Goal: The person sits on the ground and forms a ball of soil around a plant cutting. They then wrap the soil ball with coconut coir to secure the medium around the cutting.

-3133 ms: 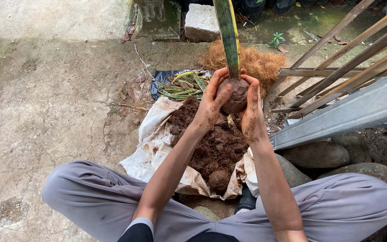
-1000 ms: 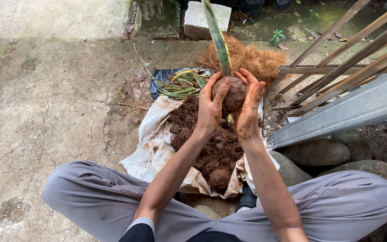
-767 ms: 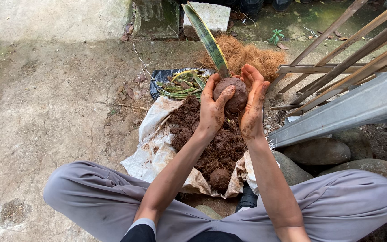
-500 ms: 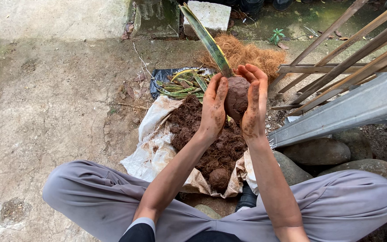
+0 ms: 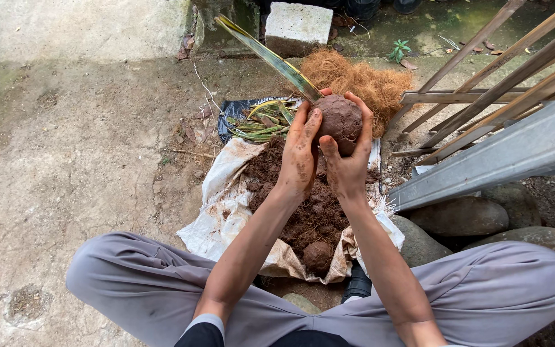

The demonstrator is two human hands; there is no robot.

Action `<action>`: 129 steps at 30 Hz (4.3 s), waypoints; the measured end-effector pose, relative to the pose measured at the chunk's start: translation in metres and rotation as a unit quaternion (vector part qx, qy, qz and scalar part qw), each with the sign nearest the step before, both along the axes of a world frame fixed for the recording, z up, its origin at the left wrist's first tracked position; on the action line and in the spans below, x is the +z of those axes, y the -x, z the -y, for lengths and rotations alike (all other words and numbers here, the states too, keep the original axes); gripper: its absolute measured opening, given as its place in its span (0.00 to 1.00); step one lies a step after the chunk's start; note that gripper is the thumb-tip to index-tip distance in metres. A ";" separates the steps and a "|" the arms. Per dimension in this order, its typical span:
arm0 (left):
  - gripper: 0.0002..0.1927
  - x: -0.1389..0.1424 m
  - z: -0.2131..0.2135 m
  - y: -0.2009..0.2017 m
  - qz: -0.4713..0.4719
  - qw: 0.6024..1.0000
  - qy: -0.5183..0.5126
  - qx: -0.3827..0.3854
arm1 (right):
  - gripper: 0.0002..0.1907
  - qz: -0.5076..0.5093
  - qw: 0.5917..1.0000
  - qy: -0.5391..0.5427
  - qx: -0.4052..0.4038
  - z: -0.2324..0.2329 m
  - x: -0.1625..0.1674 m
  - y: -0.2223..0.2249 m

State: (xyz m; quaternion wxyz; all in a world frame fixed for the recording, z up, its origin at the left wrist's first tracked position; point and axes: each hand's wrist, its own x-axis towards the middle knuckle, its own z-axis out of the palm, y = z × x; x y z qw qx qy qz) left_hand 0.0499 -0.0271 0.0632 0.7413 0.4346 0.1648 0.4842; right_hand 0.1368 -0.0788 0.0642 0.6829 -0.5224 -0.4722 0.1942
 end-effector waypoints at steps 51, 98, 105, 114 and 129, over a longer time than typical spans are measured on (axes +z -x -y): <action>0.19 0.010 0.002 0.000 0.032 0.995 -0.086 0.045 | 0.25 -0.125 0.991 -0.013 0.039 0.005 0.009 0.012; 0.23 0.006 0.003 -0.004 0.156 0.986 0.041 -0.040 | 0.41 0.037 0.992 -0.119 -0.035 0.012 0.016 0.013; 0.25 0.002 0.009 -0.013 0.130 0.984 0.058 -0.105 | 0.36 -0.001 0.990 -0.134 -0.049 0.014 0.021 -0.003; 0.37 0.001 0.019 -0.015 0.015 0.990 -0.127 -0.061 | 0.29 -0.465 0.877 -0.095 0.074 0.009 0.019 -0.036; 0.58 0.015 0.020 -0.008 0.071 0.994 -0.075 0.040 | 0.50 -0.237 0.954 -0.102 0.154 0.009 0.008 -0.019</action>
